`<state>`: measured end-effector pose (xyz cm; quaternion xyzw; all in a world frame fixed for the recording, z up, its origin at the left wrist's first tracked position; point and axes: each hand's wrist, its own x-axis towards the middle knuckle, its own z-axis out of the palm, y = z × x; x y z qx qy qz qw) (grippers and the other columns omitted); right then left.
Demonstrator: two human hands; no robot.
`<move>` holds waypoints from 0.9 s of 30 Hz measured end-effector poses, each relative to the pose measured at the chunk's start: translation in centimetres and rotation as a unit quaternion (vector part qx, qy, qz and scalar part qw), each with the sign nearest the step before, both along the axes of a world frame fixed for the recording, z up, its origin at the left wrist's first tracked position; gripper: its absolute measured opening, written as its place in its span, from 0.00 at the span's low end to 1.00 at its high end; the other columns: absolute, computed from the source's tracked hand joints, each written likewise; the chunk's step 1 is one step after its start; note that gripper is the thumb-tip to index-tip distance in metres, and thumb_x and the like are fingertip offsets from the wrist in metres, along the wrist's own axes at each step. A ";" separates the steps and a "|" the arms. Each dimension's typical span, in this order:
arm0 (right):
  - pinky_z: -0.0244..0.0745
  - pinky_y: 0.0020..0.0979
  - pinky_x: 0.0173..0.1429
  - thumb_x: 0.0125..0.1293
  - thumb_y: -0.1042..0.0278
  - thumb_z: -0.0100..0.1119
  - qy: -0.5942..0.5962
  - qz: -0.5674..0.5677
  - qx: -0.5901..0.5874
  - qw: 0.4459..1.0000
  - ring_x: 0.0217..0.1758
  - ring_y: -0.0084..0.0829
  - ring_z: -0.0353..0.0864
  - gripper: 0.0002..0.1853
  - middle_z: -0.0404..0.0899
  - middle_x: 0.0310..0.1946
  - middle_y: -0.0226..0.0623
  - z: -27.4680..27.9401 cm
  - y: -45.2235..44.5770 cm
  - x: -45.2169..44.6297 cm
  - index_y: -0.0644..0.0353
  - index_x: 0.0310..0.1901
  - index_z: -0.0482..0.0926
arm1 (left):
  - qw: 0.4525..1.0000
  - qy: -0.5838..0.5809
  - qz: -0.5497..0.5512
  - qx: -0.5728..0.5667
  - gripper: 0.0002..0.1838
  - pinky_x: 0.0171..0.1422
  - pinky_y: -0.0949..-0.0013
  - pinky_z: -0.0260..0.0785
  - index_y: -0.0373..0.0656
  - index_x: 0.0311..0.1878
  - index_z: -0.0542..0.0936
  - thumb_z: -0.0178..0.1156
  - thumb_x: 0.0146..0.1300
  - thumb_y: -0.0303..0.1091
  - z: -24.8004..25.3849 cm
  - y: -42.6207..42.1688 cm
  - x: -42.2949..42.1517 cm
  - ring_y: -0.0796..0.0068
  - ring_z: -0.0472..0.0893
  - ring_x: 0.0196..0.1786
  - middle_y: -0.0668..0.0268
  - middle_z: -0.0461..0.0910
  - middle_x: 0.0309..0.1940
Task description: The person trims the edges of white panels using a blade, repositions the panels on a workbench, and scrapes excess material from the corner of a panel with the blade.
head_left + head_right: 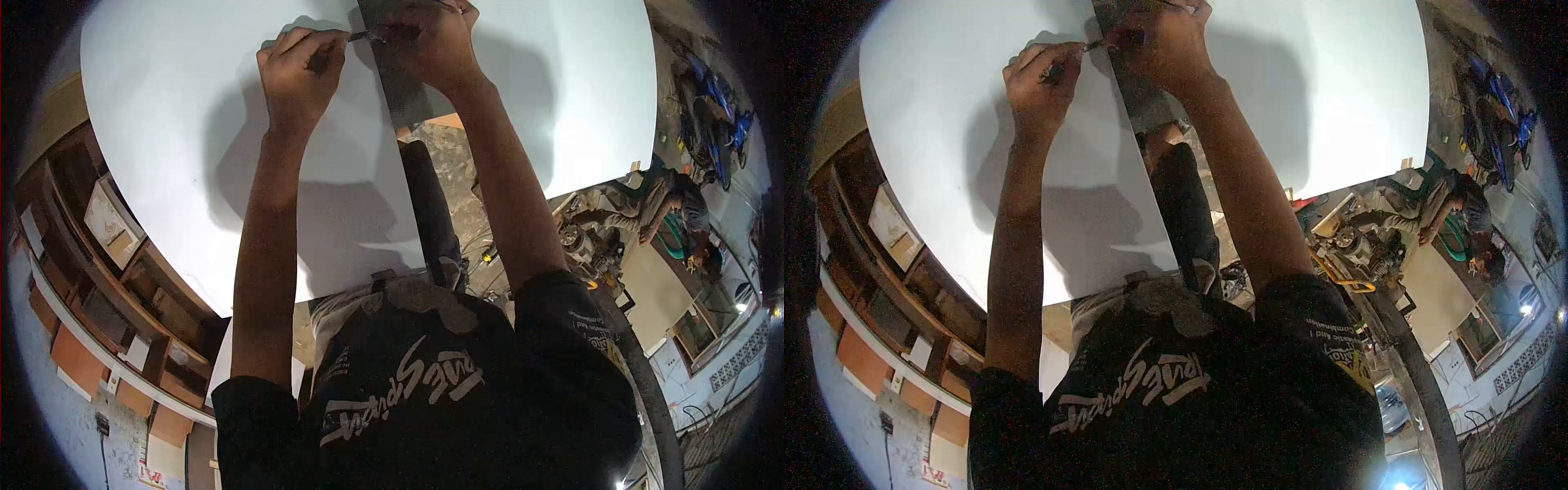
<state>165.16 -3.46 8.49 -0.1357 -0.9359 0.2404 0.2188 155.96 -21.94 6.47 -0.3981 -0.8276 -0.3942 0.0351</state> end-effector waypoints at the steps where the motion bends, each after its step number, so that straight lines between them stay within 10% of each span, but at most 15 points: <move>1: 0.58 0.52 0.61 0.57 0.58 0.67 -0.004 0.005 0.005 1.000 0.59 0.47 0.74 0.19 0.78 0.53 0.46 -0.4 0.1 0.3 0.56 0.49 0.83 | 1.000 0.007 -0.002 0.004 0.05 0.51 0.66 0.61 0.54 0.39 0.88 0.71 0.59 0.34 0.2 -0.1 0.4 0.79 0.81 0.39 0.79 0.82 0.32; 13: 0.62 0.51 0.57 0.59 0.54 0.62 -0.046 -0.007 0.028 0.999 0.58 0.45 0.75 0.22 0.79 0.52 0.43 0.5 -0.4 0.7 0.48 0.54 0.80 | 1.000 0.003 -0.001 0.013 0.06 0.47 0.66 0.61 0.52 0.39 0.88 0.72 0.59 0.34 0.1 -0.8 1.0 0.79 0.81 0.36 0.78 0.82 0.30; 19: 0.60 0.51 0.59 0.58 0.56 0.64 -0.264 0.033 0.001 0.964 0.61 0.46 0.73 0.23 0.78 0.55 0.42 4.0 -1.1 0.0 0.49 0.56 0.80 | 0.999 0.033 -0.013 0.018 0.07 0.41 0.69 0.74 0.47 0.41 0.88 0.70 0.59 0.28 -0.3 -1.0 1.4 0.73 0.83 0.33 0.69 0.85 0.32; 27: 0.60 0.53 0.60 0.55 0.58 0.67 -0.071 0.033 -0.021 0.997 0.59 0.45 0.75 0.24 0.81 0.51 0.39 1.4 -0.8 1.5 0.47 0.55 0.81 | 0.998 0.043 -0.017 0.035 0.06 0.43 0.68 0.70 0.48 0.39 0.88 0.71 0.58 0.29 0.0 -1.1 1.7 0.74 0.82 0.33 0.71 0.84 0.31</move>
